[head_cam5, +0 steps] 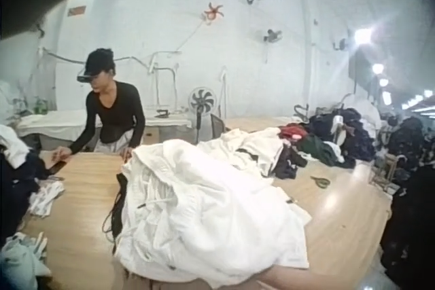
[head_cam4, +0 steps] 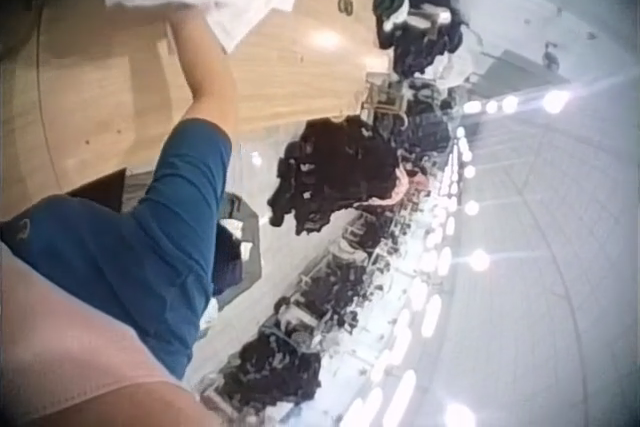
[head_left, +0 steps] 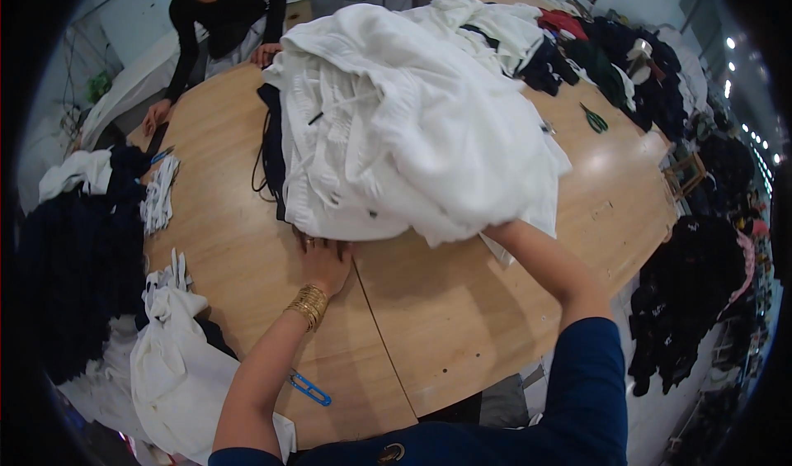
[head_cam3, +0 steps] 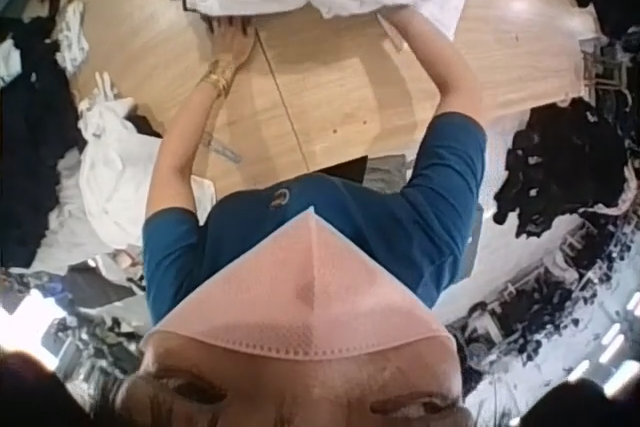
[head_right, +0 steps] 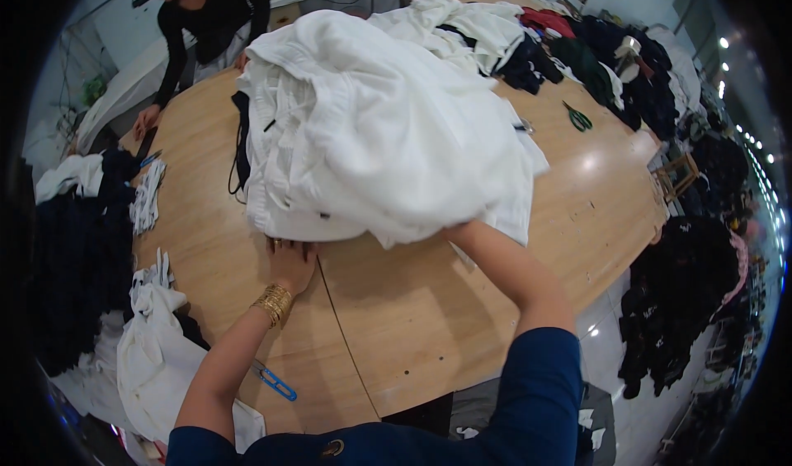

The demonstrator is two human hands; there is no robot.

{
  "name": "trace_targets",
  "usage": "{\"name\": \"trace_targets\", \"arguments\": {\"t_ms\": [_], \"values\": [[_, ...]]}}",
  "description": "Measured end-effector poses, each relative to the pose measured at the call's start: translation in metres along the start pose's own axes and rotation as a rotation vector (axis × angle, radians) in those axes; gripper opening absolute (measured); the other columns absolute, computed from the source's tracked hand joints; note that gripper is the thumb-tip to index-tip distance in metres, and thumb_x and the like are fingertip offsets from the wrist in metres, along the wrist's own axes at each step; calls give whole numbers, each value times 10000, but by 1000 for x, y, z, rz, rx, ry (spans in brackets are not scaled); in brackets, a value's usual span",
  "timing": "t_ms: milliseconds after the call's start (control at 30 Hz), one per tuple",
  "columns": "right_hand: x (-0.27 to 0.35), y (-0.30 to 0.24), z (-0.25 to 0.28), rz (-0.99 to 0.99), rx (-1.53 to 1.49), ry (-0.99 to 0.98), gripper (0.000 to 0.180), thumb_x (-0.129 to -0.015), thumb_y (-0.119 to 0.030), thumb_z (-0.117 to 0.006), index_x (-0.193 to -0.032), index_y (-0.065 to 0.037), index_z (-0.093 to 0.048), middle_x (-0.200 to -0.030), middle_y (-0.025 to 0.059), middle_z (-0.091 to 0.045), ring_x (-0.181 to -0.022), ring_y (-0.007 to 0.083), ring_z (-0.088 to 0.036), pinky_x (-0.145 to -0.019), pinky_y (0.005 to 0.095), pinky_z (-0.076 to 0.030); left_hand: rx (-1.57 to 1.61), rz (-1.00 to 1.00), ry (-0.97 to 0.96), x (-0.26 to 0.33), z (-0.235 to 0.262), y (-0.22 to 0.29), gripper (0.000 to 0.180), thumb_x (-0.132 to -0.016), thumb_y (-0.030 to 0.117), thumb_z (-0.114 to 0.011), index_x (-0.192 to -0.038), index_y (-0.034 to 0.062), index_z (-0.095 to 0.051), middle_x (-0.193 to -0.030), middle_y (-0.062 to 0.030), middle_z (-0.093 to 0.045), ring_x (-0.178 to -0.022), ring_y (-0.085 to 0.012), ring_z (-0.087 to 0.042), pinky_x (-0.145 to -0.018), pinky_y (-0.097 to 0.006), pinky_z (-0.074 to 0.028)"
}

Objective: Trimming excess threads and inspecting garments (shorts) at a textile factory workbench.

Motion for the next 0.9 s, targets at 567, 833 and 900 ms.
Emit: {"name": "trace_targets", "arguments": {"t_ms": [567, 833, 900], "values": [[215, -135, -10, -49, 128, -58, 406, -804, -202, -582, -1170, -49, -498, -1258, 168, -443, -1153, 339, -421, -978, 422, -342, 48, 3, 290, 1, 23, -11, 484, -846, 357, -471, -1264, 113, -446, -1298, -149, -397, -1213, -338, -358, -1038, -509, -201], [245, 46, 157, -437, 635, 306, 549, -846, -340, -530, -1271, -21, -389, -1361, 194, -334, -1283, 337, -286, -1057, 454, -220, 290, -781, -86, 46, 22, 139, 423, -784, 226, -553, -1193, 140, -485, -1242, -116, -437, -1146, -295, -403, -960, -492, -293], [221, 94, 172, -462, 615, 333, 563, -846, -354, -526, -1278, -24, -379, -1367, 195, -326, -1290, 334, -277, -1058, 458, -217, 289, -890, -206, 44, 5, 176, 431, -798, 241, -542, -1213, 147, -471, -1265, -121, -419, -1173, -295, -378, -966, -497, -290]]}}
Point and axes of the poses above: each hand's wrist, its own x-axis away from the middle knuckle, its own z-axis out of the back of the hand, y = z × x, the point moved 9 cm from there along -x, towards the middle knuckle
